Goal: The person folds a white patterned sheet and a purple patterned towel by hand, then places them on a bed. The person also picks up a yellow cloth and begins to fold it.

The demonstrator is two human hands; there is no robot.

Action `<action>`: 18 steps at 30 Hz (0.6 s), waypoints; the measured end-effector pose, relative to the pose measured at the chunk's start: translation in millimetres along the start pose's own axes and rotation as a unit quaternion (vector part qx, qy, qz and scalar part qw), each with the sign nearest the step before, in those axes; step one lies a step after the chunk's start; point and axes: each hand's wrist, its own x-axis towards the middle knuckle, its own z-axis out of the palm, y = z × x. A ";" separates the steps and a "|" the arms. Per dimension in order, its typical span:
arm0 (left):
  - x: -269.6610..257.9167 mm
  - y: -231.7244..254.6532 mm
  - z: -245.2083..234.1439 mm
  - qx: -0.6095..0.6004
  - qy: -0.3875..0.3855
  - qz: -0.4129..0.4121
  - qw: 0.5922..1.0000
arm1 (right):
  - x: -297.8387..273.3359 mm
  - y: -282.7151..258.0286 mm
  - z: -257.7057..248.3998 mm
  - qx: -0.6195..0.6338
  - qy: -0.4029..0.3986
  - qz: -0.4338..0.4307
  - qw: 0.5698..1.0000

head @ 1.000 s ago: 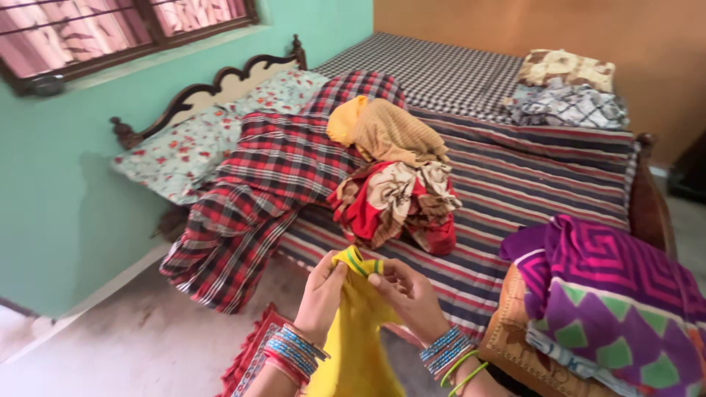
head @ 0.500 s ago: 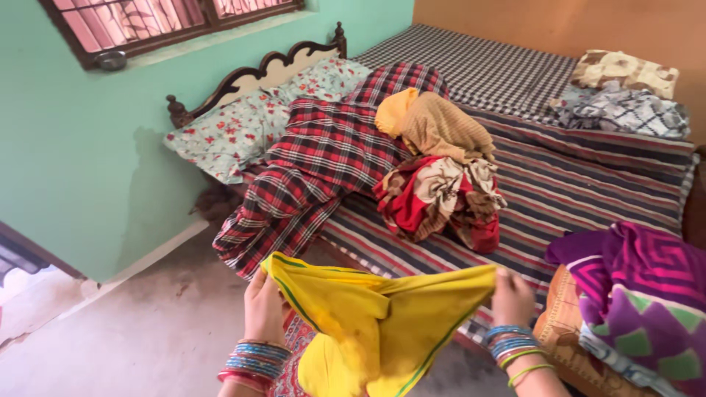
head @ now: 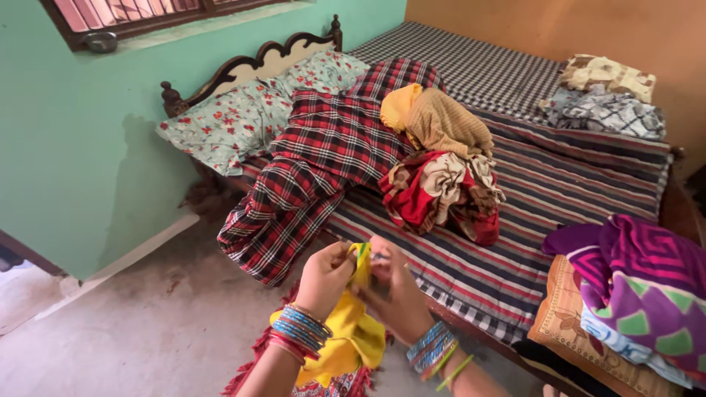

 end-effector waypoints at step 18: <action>-10.8 20.3 -1.1 0.253 -0.026 0.231 0.939 | 14.9 15.3 -22.6 0.105 0.091 0.110 0.984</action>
